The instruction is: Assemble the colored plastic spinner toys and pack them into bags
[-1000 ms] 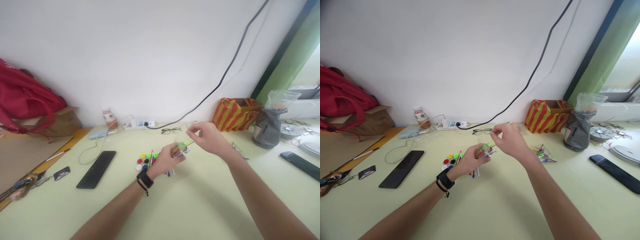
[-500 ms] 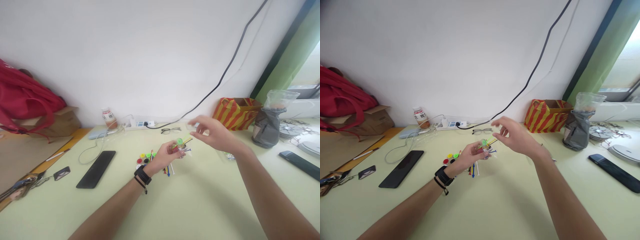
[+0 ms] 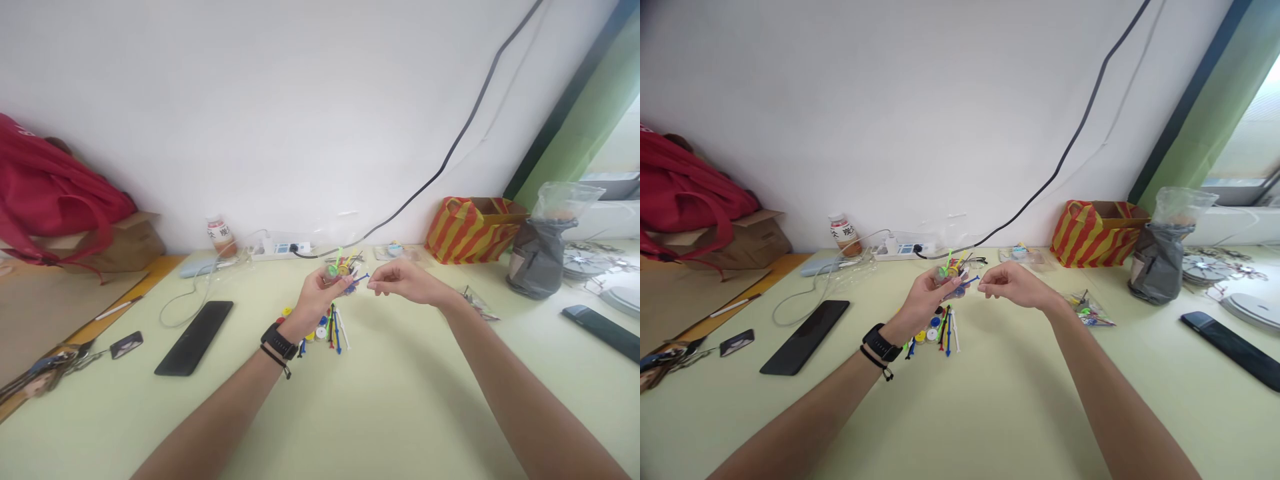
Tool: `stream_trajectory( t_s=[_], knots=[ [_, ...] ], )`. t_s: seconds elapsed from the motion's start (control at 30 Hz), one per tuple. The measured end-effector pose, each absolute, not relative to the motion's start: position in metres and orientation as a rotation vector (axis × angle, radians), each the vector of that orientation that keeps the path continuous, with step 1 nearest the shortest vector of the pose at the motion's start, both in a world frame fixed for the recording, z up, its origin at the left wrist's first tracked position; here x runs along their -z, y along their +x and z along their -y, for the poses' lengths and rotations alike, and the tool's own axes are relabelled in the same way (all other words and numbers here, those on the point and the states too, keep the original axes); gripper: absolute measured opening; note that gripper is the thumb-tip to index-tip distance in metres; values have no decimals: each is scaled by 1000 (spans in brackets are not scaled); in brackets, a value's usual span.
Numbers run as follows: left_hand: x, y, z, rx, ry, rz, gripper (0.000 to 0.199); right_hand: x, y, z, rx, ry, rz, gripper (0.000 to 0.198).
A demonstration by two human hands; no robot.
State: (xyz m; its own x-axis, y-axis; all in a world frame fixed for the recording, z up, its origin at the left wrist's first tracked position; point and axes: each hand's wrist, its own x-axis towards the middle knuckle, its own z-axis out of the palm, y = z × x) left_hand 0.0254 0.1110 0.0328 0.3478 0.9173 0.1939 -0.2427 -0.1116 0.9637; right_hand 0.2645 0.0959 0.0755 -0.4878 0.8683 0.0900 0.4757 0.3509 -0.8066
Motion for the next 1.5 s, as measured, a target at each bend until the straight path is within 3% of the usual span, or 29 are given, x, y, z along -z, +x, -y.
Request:
stream_trajectory(
  t_s=[0.13, 0.23, 0.33, 0.77, 0.93, 1.13, 1.3, 1.5],
  knots=[
    [-30, 25, -110, -1034, 1470, -650, 46, -73, 269, -96, -956, -1164, 2120, 36],
    [-24, 28, -106, -944, 1533, -665, 46, -75, 268, -96, -966, -1124, 1995, 49],
    [-24, 31, -99, -867, 1513, -677, 51, -81, 268, -94, -929, -1126, 1896, 40],
    [-50, 27, -95, -1103, 1530, -679, 34, -96, 251, -80, -1076, -1005, 1936, 39],
    [-63, 28, -90, -1272, 1579, -718, 27, -82, 227, -83, -1151, -904, 1646, 38],
    [-74, 22, -95, -1410, 1682, -800, 22, -73, 219, -87, -1092, -848, 1583, 25],
    [-78, 17, -97, -1386, 1705, -768, 24, -83, 230, -83, -1097, -880, 1741, 16],
    [-80, 14, -97, -1238, 1715, -736, 26, -92, 235, -78, -912, -901, 1680, 27]
  ],
)
